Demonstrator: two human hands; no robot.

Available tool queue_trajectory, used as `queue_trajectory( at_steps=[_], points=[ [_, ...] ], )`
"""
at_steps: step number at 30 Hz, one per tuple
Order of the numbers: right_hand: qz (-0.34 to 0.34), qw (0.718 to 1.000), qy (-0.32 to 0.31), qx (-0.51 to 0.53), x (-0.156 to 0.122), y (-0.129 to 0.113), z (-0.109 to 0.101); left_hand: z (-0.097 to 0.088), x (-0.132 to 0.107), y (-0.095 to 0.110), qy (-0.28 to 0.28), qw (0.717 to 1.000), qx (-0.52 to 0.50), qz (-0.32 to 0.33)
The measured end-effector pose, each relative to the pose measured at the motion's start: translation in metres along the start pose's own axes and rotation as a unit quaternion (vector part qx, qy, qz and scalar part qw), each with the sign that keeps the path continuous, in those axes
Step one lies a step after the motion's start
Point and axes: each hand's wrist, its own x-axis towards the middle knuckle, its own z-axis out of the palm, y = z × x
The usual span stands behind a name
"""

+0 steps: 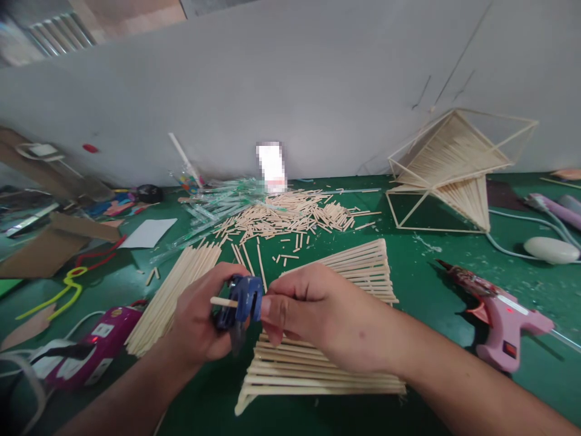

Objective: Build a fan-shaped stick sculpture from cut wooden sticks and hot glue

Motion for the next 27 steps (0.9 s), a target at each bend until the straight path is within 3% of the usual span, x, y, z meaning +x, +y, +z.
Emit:
queue_trajectory(
  at_steps=[7, 19, 23, 27],
  points=[
    [0.021, 0.992, -0.054, 0.111, 0.002, -0.006, -0.002, 0.000, 0.000, 0.003, -0.001, 1.000, 0.010, 0.015],
    [0.012, 0.996, -0.026, 0.079, 0.005, -0.002, -0.004, -0.003, 0.002, 0.000, -0.023, 1.000, 0.014, -0.014],
    [-0.030, 0.998, 0.058, -0.008, 0.006, -0.005, 0.003, -0.002, 0.001, -0.003, -0.025, 0.999, 0.014, -0.033],
    [-0.075, 0.968, 0.182, -0.155, 0.007, 0.000, 0.013, -0.001, -0.001, -0.005, -0.009, 0.999, 0.016, -0.048]
  ],
)
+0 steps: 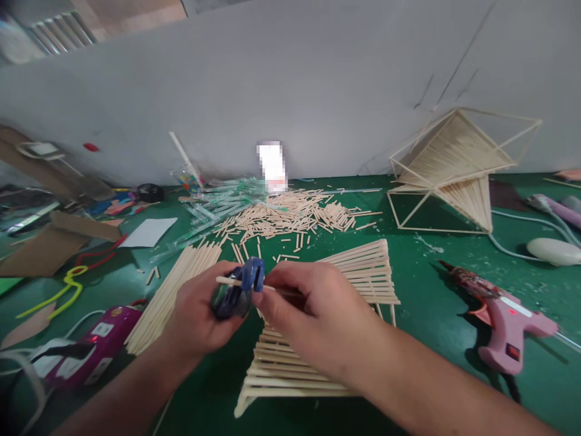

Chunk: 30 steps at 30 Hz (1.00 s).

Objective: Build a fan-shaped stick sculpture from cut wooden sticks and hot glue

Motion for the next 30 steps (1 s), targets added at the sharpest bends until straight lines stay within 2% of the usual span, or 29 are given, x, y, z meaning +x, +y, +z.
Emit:
queue_trajectory(
  at_steps=[2, 5, 8, 11, 18, 23, 26, 30],
  points=[
    [-0.056, 0.994, 0.064, -0.072, -0.002, 0.004, 0.004, 0.001, -0.001, -0.001, 0.003, 1.000, 0.002, -0.013],
    [-0.163, 0.961, 0.138, -0.178, -0.004, 0.011, 0.007, 0.002, -0.001, -0.001, 0.006, 1.000, 0.001, -0.015],
    [-0.239, 0.929, 0.140, -0.245, -0.006, 0.016, 0.008, 0.002, -0.001, 0.002, 0.012, 1.000, -0.002, -0.003],
    [-0.256, 0.922, 0.115, -0.268, -0.005, 0.017, 0.007, 0.001, -0.002, 0.005, 0.011, 1.000, -0.005, 0.001],
    [-0.189, 0.960, 0.067, -0.197, -0.004, 0.011, 0.004, 0.000, 0.000, 0.003, 0.012, 1.000, 0.004, 0.011],
    [-0.080, 0.990, -0.036, -0.106, -0.002, 0.003, -0.005, 0.000, -0.001, 0.002, -0.005, 1.000, -0.005, 0.008],
    [-0.026, 0.994, -0.101, -0.023, -0.001, 0.001, -0.010, 0.001, -0.001, 0.003, -0.004, 1.000, -0.007, 0.021],
    [0.029, 0.990, -0.136, 0.039, -0.001, 0.002, -0.013, 0.000, -0.001, 0.003, 0.005, 0.999, 0.004, 0.039]
  ],
)
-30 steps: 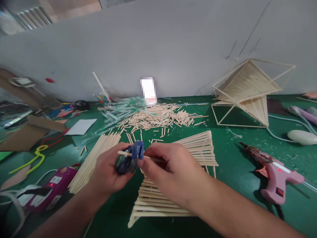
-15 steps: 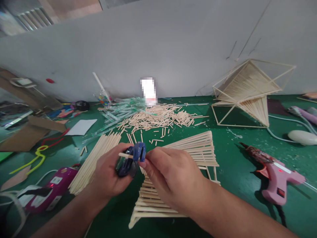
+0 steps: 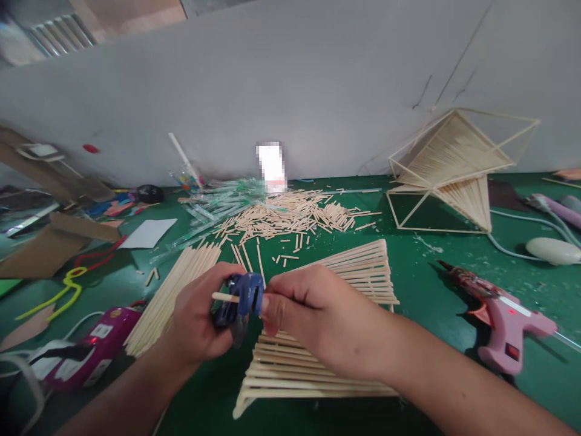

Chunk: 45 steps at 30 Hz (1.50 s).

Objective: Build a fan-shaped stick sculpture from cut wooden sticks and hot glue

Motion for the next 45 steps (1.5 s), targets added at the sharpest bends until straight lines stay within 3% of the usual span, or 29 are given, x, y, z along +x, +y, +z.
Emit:
queue_trajectory(
  at_steps=[9, 14, 17, 20, 25, 29, 31, 33, 40, 45],
  points=[
    [-0.012, 0.999, 0.010, 0.033, 0.001, 0.001, -0.001, -0.002, 0.001, 0.000, -0.022, 0.999, -0.015, -0.021],
    [-0.038, 0.996, 0.071, -0.033, 0.002, -0.001, 0.005, -0.001, 0.001, -0.001, -0.028, 0.998, -0.032, -0.039],
    [-0.076, 0.978, 0.142, -0.135, 0.001, 0.000, 0.011, 0.002, 0.001, -0.003, -0.014, 0.998, -0.052, -0.042],
    [-0.134, 0.958, 0.158, -0.197, 0.001, -0.001, 0.011, 0.005, 0.001, -0.004, 0.009, 0.998, -0.057, -0.024],
    [-0.095, 0.960, 0.155, -0.214, -0.001, -0.004, 0.007, 0.006, 0.001, -0.012, 0.059, 0.998, -0.013, -0.016],
    [-0.115, 0.911, 0.235, -0.319, -0.003, -0.002, 0.008, 0.011, 0.011, -0.030, 0.105, 0.990, 0.060, -0.067],
    [-0.122, 0.889, 0.262, -0.356, -0.003, 0.000, 0.010, 0.015, 0.019, -0.041, 0.083, 0.984, 0.102, -0.119],
    [-0.102, 0.875, 0.273, -0.386, -0.003, 0.002, 0.011, 0.021, 0.028, -0.050, 0.027, 0.980, 0.134, -0.145],
    [-0.028, 0.813, 0.267, -0.517, -0.001, 0.003, 0.013, 0.044, 0.069, -0.066, -0.062, 0.972, 0.197, -0.111],
    [-0.034, 0.806, 0.251, -0.534, 0.001, 0.005, 0.017, 0.075, 0.105, -0.079, -0.117, 0.956, 0.251, -0.095]
  ],
)
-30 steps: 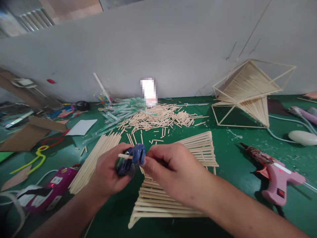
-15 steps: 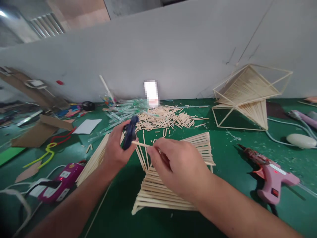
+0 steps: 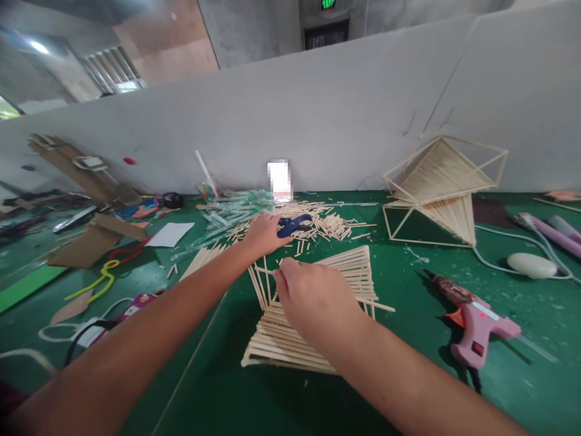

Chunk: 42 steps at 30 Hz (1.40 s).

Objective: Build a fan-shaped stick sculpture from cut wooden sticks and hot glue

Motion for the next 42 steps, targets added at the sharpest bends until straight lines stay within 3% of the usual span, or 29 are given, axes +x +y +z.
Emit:
queue_trajectory(
  at_steps=[6, 10, 14, 18, 22, 26, 33, 42],
  points=[
    [0.010, 1.000, -0.005, -0.011, 0.000, -0.001, 0.002, 0.022, 0.018, 0.000, -0.033, 0.999, 0.024, 0.015],
    [0.017, 1.000, -0.007, -0.017, 0.001, -0.001, 0.005, 0.020, 0.017, -0.003, -0.029, 0.999, 0.000, 0.020],
    [0.015, 0.999, -0.006, -0.029, 0.001, 0.001, 0.010, -0.008, 0.001, -0.001, 0.021, 0.998, -0.050, 0.010],
    [0.020, 0.999, -0.009, -0.039, 0.003, 0.006, 0.013, -0.057, -0.046, 0.013, 0.088, 0.989, -0.114, 0.014],
    [0.024, 0.999, -0.010, -0.040, 0.003, 0.007, 0.013, -0.085, -0.095, 0.027, 0.110, 0.969, -0.176, 0.130],
    [0.019, 0.999, -0.014, -0.032, 0.002, 0.003, 0.013, -0.083, -0.111, 0.028, 0.097, 0.973, -0.130, 0.163],
    [0.005, 1.000, -0.010, -0.024, 0.002, 0.002, 0.018, -0.075, -0.105, 0.019, 0.081, 0.974, -0.141, 0.160],
    [0.008, 0.999, -0.027, -0.046, 0.002, 0.002, 0.023, -0.070, -0.109, 0.023, 0.086, 0.967, -0.168, 0.169]
  ],
)
